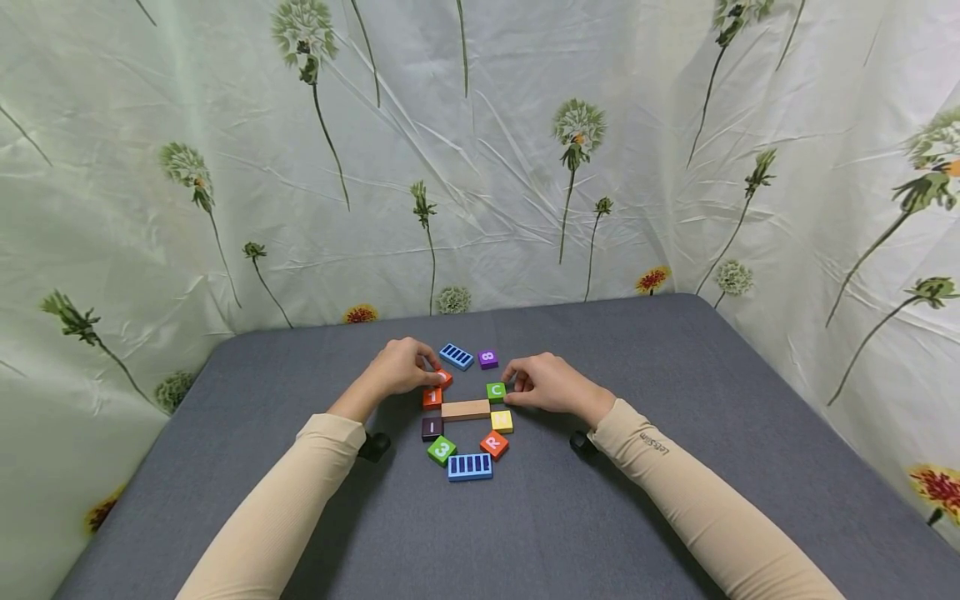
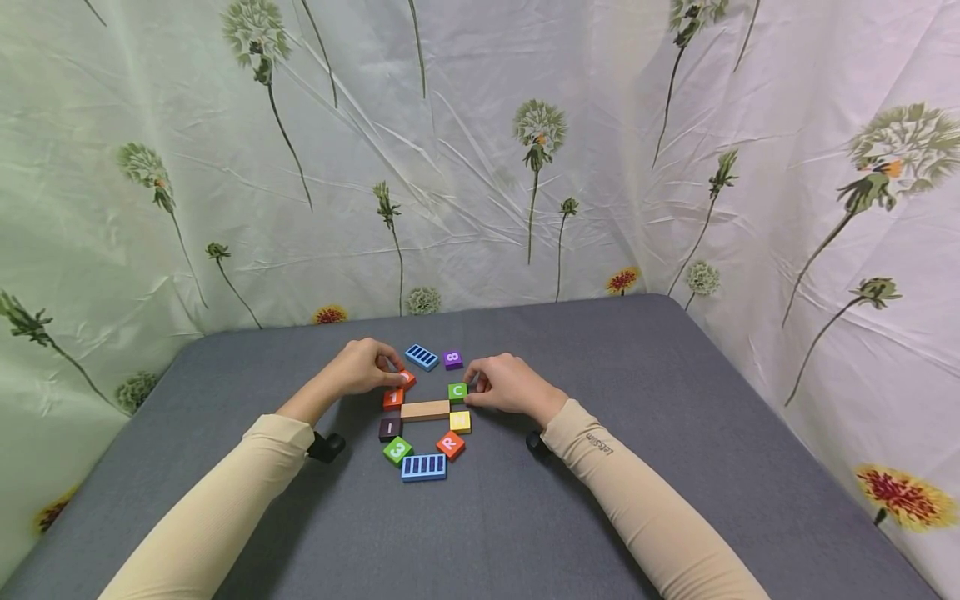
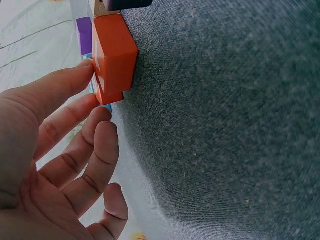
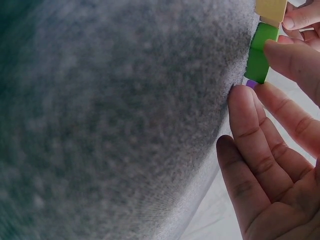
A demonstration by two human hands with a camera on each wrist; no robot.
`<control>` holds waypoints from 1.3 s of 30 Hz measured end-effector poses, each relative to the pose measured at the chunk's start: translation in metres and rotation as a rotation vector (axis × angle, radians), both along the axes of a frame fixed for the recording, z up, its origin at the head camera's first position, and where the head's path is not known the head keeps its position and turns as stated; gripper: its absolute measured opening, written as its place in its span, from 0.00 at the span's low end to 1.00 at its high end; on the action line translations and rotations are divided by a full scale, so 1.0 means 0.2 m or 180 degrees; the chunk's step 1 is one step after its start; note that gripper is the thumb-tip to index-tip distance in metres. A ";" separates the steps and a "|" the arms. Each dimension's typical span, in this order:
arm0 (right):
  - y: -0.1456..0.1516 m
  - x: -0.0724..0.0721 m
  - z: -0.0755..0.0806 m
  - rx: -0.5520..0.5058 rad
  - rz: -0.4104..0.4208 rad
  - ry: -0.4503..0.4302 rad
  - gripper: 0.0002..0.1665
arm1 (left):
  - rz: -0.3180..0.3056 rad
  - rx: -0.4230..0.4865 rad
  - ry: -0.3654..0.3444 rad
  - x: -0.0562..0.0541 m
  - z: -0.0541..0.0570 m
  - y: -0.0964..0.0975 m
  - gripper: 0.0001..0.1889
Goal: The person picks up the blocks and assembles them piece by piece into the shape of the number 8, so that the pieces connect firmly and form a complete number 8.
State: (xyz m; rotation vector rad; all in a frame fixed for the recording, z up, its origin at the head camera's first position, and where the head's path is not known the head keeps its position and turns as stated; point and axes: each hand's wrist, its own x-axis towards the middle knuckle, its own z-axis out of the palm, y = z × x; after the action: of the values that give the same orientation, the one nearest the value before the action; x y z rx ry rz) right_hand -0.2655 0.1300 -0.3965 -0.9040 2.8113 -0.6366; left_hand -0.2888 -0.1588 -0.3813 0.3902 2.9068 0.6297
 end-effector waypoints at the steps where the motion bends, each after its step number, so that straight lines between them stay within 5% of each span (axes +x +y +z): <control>1: 0.00 0.00 0.00 -0.0009 0.0005 0.0008 0.15 | -0.0005 -0.0004 0.0006 0.00 0.00 0.00 0.11; 39: 0.00 0.00 -0.01 -0.0071 -0.0002 -0.0018 0.15 | -0.0125 0.0084 0.0069 0.04 0.01 -0.02 0.11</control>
State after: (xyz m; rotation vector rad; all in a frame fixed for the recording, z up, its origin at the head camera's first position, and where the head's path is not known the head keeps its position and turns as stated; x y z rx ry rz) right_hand -0.2652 0.1309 -0.3978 -0.9035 2.8051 -0.6707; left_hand -0.2814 -0.1621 -0.3795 0.4590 2.9063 0.6626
